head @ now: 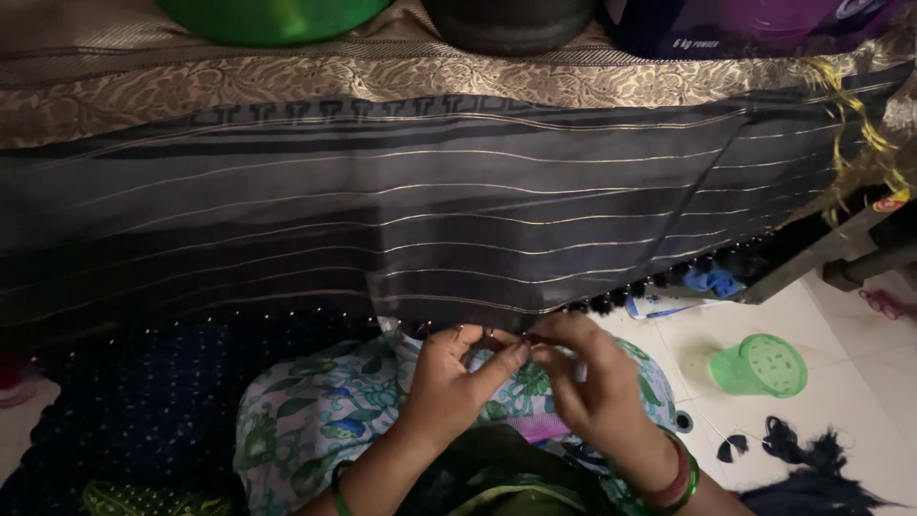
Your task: Manually attaching or repairing decorative tassels and trim on a piece of fabric using hands and scissors.
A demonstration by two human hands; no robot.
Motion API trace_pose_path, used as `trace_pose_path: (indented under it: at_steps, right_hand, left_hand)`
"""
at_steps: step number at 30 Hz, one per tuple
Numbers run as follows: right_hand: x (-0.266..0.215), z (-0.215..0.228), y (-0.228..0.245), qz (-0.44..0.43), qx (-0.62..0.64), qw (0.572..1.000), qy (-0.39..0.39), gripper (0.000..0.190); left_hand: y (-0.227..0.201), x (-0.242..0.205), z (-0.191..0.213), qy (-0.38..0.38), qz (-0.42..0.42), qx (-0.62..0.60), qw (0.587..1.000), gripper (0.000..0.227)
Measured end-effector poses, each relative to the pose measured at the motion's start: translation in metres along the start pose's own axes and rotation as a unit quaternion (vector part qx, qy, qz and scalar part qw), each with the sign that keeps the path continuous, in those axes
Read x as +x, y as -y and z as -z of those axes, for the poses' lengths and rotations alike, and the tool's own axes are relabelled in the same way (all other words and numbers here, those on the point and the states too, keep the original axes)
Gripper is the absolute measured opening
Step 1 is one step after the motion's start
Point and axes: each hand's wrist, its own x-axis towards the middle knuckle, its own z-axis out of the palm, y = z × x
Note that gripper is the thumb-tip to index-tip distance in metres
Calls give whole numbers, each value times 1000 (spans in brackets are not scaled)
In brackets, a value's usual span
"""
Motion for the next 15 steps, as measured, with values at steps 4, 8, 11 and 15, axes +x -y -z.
trace_pose_path:
  at_steps: [4,8,11,15]
  right_hand:
    - [8,-1,17,52,-105,991,64,25]
    - [4,2,20,43,-141,989,-24,30]
    - [13,12,27,37,-75,995,-57,26]
    - [20,23,27,-38,111,993,13,14]
  left_hand:
    - [5,2,1,7,5,6,1000,10]
    - [2,5,1,-5,-7,67,998,8]
    - [-19,10,2,20,15,-2,1000,12]
    - [-15,20,0,51,162,-163,972,25]
